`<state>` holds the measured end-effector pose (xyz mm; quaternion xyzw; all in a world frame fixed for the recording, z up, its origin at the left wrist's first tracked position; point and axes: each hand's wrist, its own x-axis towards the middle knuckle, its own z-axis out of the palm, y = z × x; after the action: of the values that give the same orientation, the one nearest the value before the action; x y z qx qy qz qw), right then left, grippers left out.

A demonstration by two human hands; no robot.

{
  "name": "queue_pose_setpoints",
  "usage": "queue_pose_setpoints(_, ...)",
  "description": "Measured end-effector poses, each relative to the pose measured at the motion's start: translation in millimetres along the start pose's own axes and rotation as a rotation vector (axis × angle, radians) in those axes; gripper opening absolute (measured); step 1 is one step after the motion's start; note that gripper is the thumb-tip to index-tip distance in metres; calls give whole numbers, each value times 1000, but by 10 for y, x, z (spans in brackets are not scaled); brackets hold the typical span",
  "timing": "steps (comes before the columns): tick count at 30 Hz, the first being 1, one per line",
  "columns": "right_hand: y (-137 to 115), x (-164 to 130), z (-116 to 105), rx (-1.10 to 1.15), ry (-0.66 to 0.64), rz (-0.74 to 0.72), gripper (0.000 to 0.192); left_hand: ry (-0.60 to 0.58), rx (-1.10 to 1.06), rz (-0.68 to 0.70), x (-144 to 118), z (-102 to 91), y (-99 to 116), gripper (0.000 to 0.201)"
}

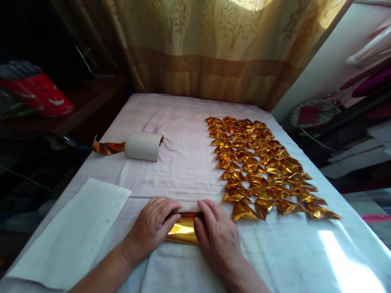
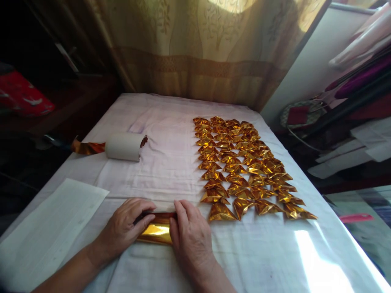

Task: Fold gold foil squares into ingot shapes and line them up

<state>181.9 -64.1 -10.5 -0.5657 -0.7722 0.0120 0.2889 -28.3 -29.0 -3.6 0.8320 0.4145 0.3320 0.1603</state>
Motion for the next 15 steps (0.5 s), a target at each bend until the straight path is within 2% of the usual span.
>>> queue_pose_setpoints(4, 2, 19, -17, -16, -97, 40, 36, 21, -56, 60, 25, -20, 24, 9)
queue_pose_setpoints(8, 4, 61, -76, 67, -182, 61, 19, 8, -55, 91, 37, -32, 47, 8)
queue_pose_setpoints(11, 5, 80, -110, 115, -207, 121, 10, 15, -44, 72, 39, -20, 28, 7)
queue_pose_setpoints(15, -4, 84, -118, 103, -229, 171, 8, 4, -18, 13, 33, -8, -23, 7)
